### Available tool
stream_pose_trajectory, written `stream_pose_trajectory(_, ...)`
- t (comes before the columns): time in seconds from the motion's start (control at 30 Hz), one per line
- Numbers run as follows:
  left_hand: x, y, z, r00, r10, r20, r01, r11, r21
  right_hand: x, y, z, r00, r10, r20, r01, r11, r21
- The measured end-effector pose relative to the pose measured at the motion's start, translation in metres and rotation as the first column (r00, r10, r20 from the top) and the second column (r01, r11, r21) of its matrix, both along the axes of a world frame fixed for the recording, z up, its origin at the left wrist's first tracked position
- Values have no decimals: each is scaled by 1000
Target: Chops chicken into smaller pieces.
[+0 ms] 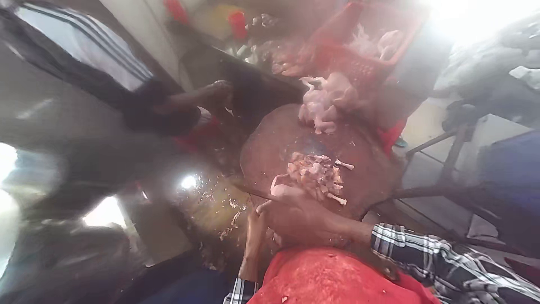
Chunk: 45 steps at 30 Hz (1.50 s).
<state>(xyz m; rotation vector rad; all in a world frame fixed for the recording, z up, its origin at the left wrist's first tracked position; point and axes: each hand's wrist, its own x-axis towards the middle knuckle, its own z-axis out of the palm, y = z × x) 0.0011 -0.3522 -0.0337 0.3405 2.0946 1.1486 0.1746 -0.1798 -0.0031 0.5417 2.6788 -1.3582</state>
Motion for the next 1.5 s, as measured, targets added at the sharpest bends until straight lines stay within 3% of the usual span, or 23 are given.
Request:
stream_pose_trajectory(0.03,1,-3,8,1000,-17,10,18,999,-48,10,3,-22,975,-5,224,6,1000,-1)
stream_pose_trajectory(0.1,3,-18,30,994,-11,105,10,1000,10,29,11,-47,905,-39,423,32,999,24)
stream_pose_trajectory(0.2,16,-46,53,887,6,461,-216,889,404,60,26,-47,853,-105,511,116,993,9)
stream_pose_trajectory(0.27,14,-43,44,814,-21,581,-331,806,492,63,41,-49,876,-192,442,213,977,3)
stream_pose_trajectory(0.3,13,-42,30,804,-32,594,-315,825,470,58,43,-38,893,-224,390,246,969,-6)
stream_pose_trajectory(0.43,40,-45,-58,872,9,490,-55,995,81,21,22,31,960,-277,33,279,950,-144)
stream_pose_trajectory(0.53,70,-47,-70,845,-100,526,77,995,66,19,-10,30,919,-269,-289,214,954,-210)
stream_pose_trajectory(0.57,74,-49,-70,834,-130,536,121,991,52,29,-18,12,932,-235,-277,202,969,-141)
stream_pose_trajectory(0.6,77,-50,-71,831,-168,530,170,984,45,41,-22,-6,970,-198,-138,190,979,-72)
stream_pose_trajectory(0.67,83,-51,-75,831,-218,512,240,970,23,53,-21,-33,938,-149,314,170,984,-42)
stream_pose_trajectory(0.7,85,-52,-77,830,-218,513,247,969,12,53,-19,-42,901,-131,413,170,984,-58)
stream_pose_trajectory(0.77,82,-50,-78,829,-202,522,234,972,4,44,-18,-25,925,-134,356,182,978,-103)
stream_pose_trajectory(0.87,84,-50,-73,813,-216,540,262,965,-9,34,-30,5,976,-197,-92,164,945,-282)
stream_pose_trajectory(0.93,81,-50,-75,814,-235,531,284,959,-12,33,-40,-8,944,-237,-229,156,933,-323)
stream_pose_trajectory(0.97,80,-50,-76,822,-246,514,301,953,-26,40,-40,-23,967,-198,-161,152,953,-261)
stream_pose_trajectory(1.0,79,-50,-76,831,-261,491,332,941,-61,48,-35,-37,991,-132,25,134,971,-198)
stream_pose_trajectory(1.07,75,-54,-75,850,-277,447,369,920,-130,50,-22,-49,930,-52,365,111,984,-140)
stream_pose_trajectory(1.1,69,-56,-73,862,-272,428,358,924,-135,45,-17,-42,909,-52,413,109,987,-116)
stream_pose_trajectory(1.2,62,-72,-76,853,-263,450,325,943,-66,39,-26,3,979,-96,181,122,983,-135)
stream_pose_trajectory(1.27,59,-75,-75,831,-232,505,273,962,-8,34,-40,9,990,-114,-86,91,967,-239)
stream_pose_trajectory(1.3,58,-76,-75,825,-221,520,254,967,8,35,-45,-1,989,-97,-112,65,963,-261)
stream_pose_trajectory(1.4,52,-71,-67,833,-238,499,293,956,-33,49,-34,-53,960,50,277,15,973,-230)
stream_pose_trajectory(1.5,40,-50,-38,824,-290,486,322,947,19,52,-2,-61,889,-40,456,124,980,-156)
